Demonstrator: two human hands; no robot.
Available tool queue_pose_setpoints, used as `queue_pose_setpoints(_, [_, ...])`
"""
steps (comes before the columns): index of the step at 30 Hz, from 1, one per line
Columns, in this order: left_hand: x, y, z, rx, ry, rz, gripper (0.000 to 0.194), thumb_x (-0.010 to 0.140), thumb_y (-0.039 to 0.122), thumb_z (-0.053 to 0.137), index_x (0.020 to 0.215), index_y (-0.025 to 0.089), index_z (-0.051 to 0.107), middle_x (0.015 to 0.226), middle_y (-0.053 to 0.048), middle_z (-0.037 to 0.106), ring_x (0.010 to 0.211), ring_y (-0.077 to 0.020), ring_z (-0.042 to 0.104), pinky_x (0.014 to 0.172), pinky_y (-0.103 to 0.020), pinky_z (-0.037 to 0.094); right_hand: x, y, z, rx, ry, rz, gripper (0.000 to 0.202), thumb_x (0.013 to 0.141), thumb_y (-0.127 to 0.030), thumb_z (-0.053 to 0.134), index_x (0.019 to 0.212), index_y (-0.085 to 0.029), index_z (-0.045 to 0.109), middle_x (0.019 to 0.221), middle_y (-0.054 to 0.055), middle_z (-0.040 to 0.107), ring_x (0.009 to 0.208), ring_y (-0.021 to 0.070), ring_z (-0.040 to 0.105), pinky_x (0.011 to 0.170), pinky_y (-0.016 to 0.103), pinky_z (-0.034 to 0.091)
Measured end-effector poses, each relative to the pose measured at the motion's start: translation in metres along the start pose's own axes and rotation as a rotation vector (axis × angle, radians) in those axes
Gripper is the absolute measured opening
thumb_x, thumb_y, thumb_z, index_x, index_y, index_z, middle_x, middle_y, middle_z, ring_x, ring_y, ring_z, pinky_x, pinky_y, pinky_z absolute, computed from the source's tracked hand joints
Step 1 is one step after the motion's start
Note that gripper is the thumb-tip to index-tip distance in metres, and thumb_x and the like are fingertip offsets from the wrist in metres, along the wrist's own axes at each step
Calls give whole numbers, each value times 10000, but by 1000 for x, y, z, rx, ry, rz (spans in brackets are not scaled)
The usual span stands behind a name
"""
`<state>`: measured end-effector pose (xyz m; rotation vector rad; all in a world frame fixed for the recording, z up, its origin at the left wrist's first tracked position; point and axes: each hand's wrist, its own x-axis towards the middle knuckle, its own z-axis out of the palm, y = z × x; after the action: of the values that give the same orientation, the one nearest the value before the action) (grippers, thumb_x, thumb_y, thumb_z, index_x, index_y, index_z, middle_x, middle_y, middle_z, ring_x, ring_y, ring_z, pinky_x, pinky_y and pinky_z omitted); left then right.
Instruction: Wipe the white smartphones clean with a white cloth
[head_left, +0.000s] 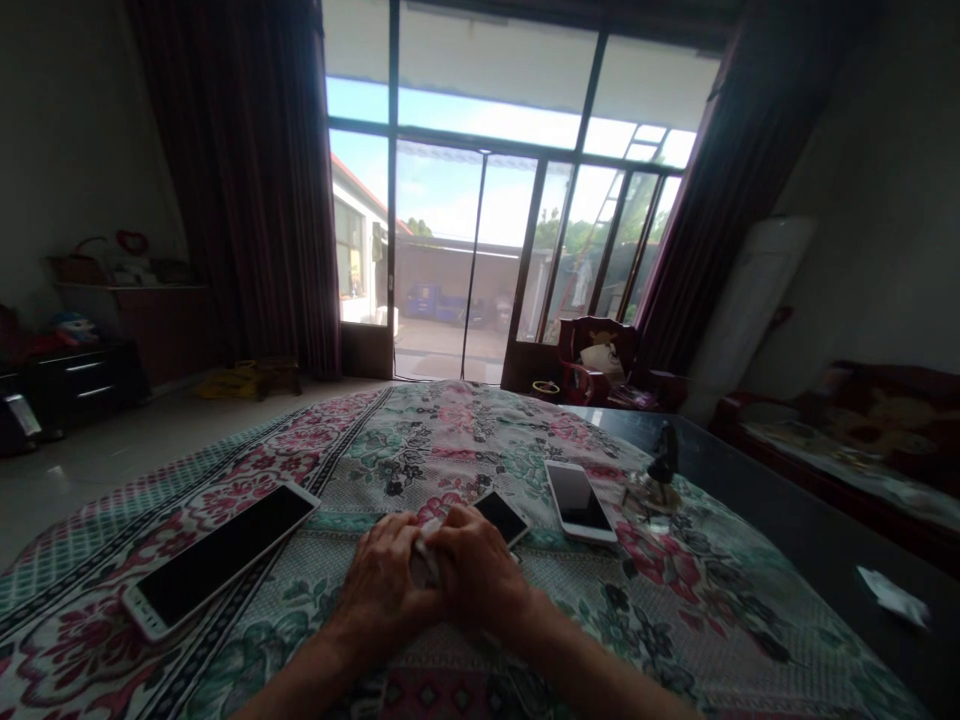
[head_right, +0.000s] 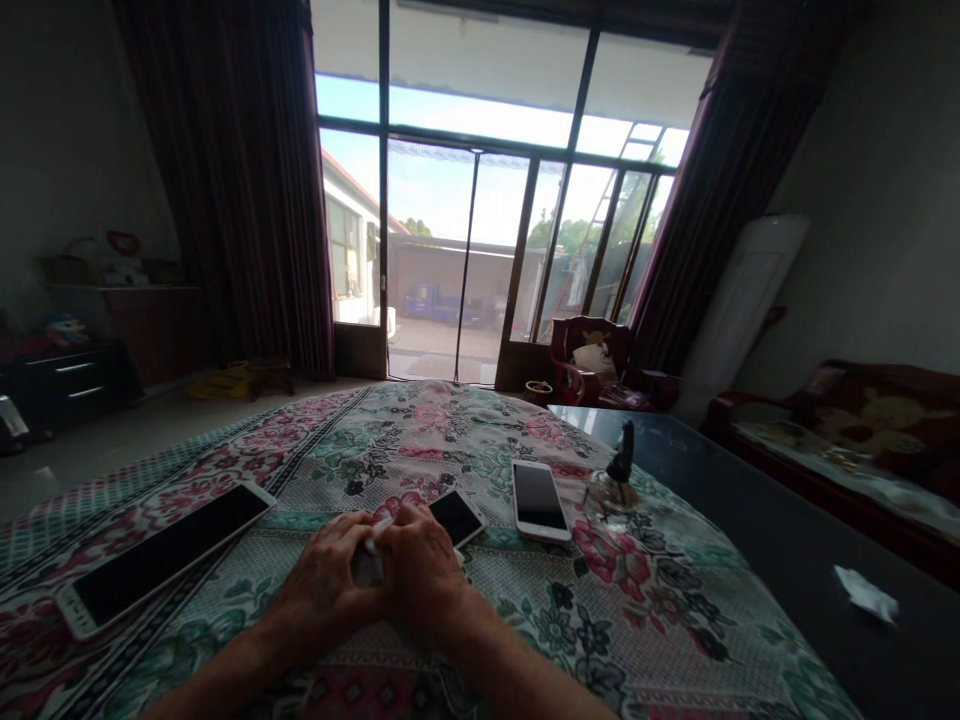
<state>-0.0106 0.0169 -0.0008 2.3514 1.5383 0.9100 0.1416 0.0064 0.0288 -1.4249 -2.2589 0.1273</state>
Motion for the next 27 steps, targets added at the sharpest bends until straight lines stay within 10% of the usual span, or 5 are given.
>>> queue_pose_setpoints(12, [1,6,-9,-4,-66,-25,557,534,496,752,956,156,626,1245,-161,581,1236,-354,467,1057,-470,352,15,50,-29,-262,36,298,263,903,-189,439,806,-186,684,866,63,599,807,155,551,713,245,376])
queue_pose_setpoints(22, [1,4,-4,49,-40,-12,460,602,468,703,945,172,623,1230,-150,598,1218,-333,493,1044,-443,365,0,-1,-2,-160,-50,11,173,843,-206,503,804,-192,671,903,61,596,838,162,539,709,248,387])
queue_pose_setpoints(27, [1,4,-6,45,-74,-33,550,550,501,732,966,160,617,1265,-165,569,1244,-352,462,1052,-464,353,7,14,-13,-232,-21,144,215,863,-192,468,780,-181,667,908,67,600,817,161,556,672,248,373])
